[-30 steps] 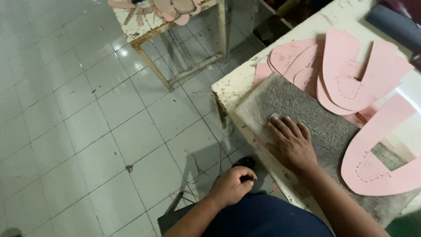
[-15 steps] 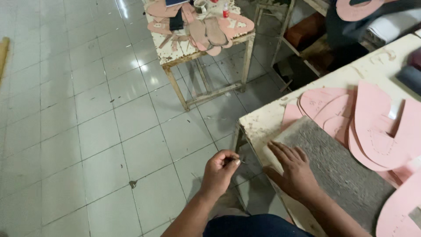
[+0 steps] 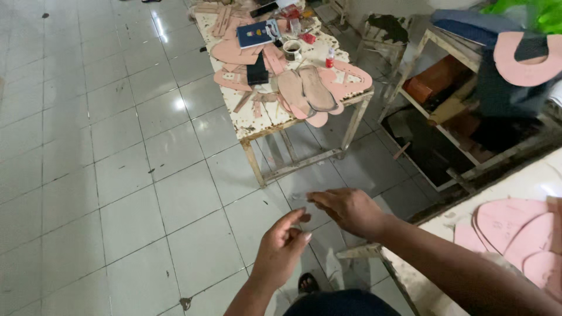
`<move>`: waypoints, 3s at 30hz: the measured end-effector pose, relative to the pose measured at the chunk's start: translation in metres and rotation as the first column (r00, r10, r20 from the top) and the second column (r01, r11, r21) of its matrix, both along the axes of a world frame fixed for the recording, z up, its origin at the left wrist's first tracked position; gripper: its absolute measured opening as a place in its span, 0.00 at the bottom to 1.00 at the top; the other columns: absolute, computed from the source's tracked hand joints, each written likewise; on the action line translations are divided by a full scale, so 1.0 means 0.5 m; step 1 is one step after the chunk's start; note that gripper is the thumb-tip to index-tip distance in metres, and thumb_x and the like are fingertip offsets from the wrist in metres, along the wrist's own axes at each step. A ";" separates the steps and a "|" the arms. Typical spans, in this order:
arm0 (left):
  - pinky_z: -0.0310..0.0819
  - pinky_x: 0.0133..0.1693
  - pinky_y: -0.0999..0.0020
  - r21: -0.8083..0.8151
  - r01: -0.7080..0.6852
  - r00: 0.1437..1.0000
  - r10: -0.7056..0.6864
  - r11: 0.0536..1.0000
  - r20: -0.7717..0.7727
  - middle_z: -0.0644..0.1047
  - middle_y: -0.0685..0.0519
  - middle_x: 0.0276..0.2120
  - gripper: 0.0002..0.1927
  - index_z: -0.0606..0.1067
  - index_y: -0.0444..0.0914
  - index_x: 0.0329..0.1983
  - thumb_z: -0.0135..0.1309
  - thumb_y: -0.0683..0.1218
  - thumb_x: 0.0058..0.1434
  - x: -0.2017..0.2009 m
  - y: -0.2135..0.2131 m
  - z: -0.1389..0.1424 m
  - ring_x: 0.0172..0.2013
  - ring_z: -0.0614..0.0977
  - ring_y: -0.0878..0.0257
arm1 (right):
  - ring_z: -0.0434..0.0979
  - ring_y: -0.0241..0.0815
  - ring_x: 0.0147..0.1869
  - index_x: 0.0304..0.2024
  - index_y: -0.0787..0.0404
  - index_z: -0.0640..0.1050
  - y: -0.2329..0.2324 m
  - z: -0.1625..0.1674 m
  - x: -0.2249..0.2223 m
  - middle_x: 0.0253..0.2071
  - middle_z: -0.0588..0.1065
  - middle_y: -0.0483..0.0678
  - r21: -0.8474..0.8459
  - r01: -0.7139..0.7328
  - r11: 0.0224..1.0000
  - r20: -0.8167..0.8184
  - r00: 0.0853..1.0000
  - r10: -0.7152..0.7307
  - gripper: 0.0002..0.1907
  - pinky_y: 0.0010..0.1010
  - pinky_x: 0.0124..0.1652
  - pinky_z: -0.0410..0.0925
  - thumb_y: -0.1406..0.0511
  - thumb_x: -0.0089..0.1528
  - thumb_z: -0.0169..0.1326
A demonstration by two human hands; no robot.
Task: The person traces dotted outline markings on pink shoe pattern pieces with a pen while holding a green shoe last against the paper, then cuts along the marked lines with red-handled shears, briefly walking to another table to pick up the shears before returning to cut.
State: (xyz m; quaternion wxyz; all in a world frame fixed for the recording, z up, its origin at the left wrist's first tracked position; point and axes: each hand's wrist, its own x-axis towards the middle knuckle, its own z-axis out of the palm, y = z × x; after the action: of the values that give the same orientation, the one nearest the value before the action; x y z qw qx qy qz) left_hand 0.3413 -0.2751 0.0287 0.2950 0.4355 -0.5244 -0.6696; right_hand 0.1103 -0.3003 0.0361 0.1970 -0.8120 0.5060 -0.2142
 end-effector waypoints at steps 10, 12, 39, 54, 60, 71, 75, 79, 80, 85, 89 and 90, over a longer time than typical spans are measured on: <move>0.79 0.55 0.58 0.290 -0.498 0.857 0.414 0.817 0.306 0.81 0.43 0.54 0.24 0.72 0.36 0.64 0.54 0.43 0.64 0.323 -0.044 -0.182 0.54 0.84 0.54 | 0.79 0.54 0.51 0.46 0.53 0.83 -0.327 -0.072 0.059 0.46 0.80 0.48 -0.068 0.378 0.923 -0.005 0.925 -0.380 0.10 0.45 0.49 0.71 0.65 0.63 0.57; 0.80 0.55 0.55 0.298 -0.572 0.794 0.424 0.765 0.436 0.82 0.43 0.54 0.23 0.72 0.37 0.64 0.54 0.44 0.66 0.374 -0.071 -0.218 0.53 0.85 0.53 | 0.79 0.53 0.52 0.49 0.52 0.81 -0.376 -0.099 0.082 0.48 0.79 0.47 0.068 0.444 0.894 -0.008 0.896 -0.444 0.12 0.45 0.50 0.71 0.63 0.63 0.55; 0.74 0.50 0.61 0.394 -0.226 0.958 0.130 0.891 0.255 0.82 0.46 0.50 0.23 0.75 0.33 0.61 0.52 0.47 0.64 0.583 -1.141 -0.238 0.46 0.81 0.57 | 0.73 0.56 0.64 0.57 0.54 0.73 -1.010 -0.187 0.221 0.62 0.67 0.54 0.361 0.767 0.531 -0.548 0.635 -0.545 0.25 0.48 0.57 0.69 0.51 0.61 0.55; 0.74 0.54 0.65 0.285 0.356 0.926 -0.378 0.890 0.023 0.81 0.43 0.51 0.24 0.73 0.31 0.60 0.55 0.47 0.63 0.479 -1.705 -0.169 0.51 0.80 0.60 | 0.80 0.61 0.43 0.46 0.55 0.83 -1.419 -0.026 0.163 0.42 0.80 0.56 -0.053 0.957 0.286 -0.049 0.284 -0.958 0.17 0.49 0.40 0.71 0.53 0.65 0.52; 0.64 0.61 0.61 -0.189 0.702 0.661 -0.529 0.686 0.533 0.78 0.47 0.59 0.25 0.78 0.44 0.59 0.63 0.54 0.58 0.400 -1.848 -0.173 0.62 0.76 0.55 | 0.80 0.62 0.53 0.51 0.59 0.80 -1.700 -0.029 -0.001 0.48 0.79 0.61 0.145 0.962 0.230 -0.382 0.269 -0.884 0.21 0.50 0.50 0.71 0.51 0.69 0.50; 0.71 0.58 0.61 0.120 0.680 0.596 -0.640 0.724 0.484 0.80 0.47 0.56 0.29 0.78 0.42 0.60 0.62 0.57 0.58 0.262 -1.945 -0.193 0.57 0.81 0.55 | 0.75 0.64 0.59 0.55 0.64 0.75 -1.828 -0.090 -0.054 0.55 0.73 0.66 0.313 0.895 -0.318 -0.440 -0.160 -0.884 0.31 0.51 0.51 0.70 0.45 0.67 0.47; 0.73 0.56 0.63 0.180 0.689 0.575 -0.680 0.702 0.454 0.81 0.48 0.54 0.29 0.77 0.40 0.61 0.59 0.57 0.59 0.264 -1.958 -0.211 0.54 0.82 0.57 | 0.79 0.61 0.58 0.52 0.61 0.80 -1.813 -0.103 -0.068 0.54 0.78 0.62 0.303 0.919 -0.253 -0.438 -0.102 -0.893 0.19 0.49 0.52 0.72 0.57 0.67 0.47; 0.74 0.54 0.64 0.279 0.654 0.629 -0.710 0.704 0.316 0.82 0.49 0.52 0.30 0.76 0.38 0.62 0.57 0.57 0.60 0.269 -1.970 -0.211 0.52 0.83 0.59 | 0.81 0.58 0.50 0.45 0.58 0.82 -1.778 -0.094 -0.044 0.45 0.81 0.58 0.220 0.974 -0.053 -0.296 0.015 -0.955 0.17 0.47 0.50 0.72 0.54 0.64 0.54; 0.75 0.54 0.65 0.354 0.619 0.660 -0.709 0.701 0.250 0.83 0.50 0.51 0.30 0.76 0.37 0.62 0.56 0.58 0.61 0.274 -1.969 -0.211 0.51 0.83 0.60 | 0.82 0.56 0.49 0.41 0.59 0.83 -1.761 -0.088 -0.028 0.42 0.82 0.57 0.166 0.986 0.018 -0.254 0.060 -0.965 0.18 0.46 0.50 0.72 0.52 0.65 0.56; 0.79 0.46 0.63 0.491 0.588 0.764 -0.641 0.642 -0.076 0.82 0.48 0.47 0.32 0.76 0.32 0.61 0.46 0.60 0.66 0.282 -1.938 -0.117 0.45 0.84 0.59 | 0.80 0.50 0.41 0.40 0.61 0.80 -1.623 -0.032 0.241 0.35 0.78 0.49 0.071 0.944 0.323 0.411 0.267 -0.872 0.12 0.40 0.42 0.73 0.67 0.54 0.66; 0.80 0.41 0.64 0.498 0.792 0.581 -0.688 0.355 -0.435 0.80 0.48 0.47 0.25 0.72 0.34 0.61 0.42 0.55 0.70 0.272 -1.899 -0.025 0.42 0.83 0.60 | 0.81 0.48 0.48 0.48 0.62 0.83 -1.470 0.013 0.528 0.48 0.75 0.52 -0.069 0.900 0.431 0.375 0.424 -0.825 0.19 0.33 0.43 0.75 0.74 0.54 0.61; 0.81 0.41 0.65 0.475 0.844 0.492 -0.715 0.251 -0.497 0.80 0.50 0.47 0.25 0.71 0.34 0.61 0.40 0.54 0.71 0.275 -1.881 -0.008 0.42 0.83 0.60 | 0.82 0.48 0.49 0.49 0.62 0.82 -1.437 0.021 0.577 0.51 0.75 0.52 -0.082 0.902 0.425 0.330 0.427 -0.842 0.20 0.32 0.44 0.75 0.73 0.53 0.63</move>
State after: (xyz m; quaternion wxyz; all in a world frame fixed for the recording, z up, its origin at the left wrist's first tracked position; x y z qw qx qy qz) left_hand 0.4789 -1.2158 0.0246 -0.2094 0.1278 -0.3611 -0.8997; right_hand 0.3988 -1.0189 0.0464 0.0127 -0.4131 0.7961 -0.4420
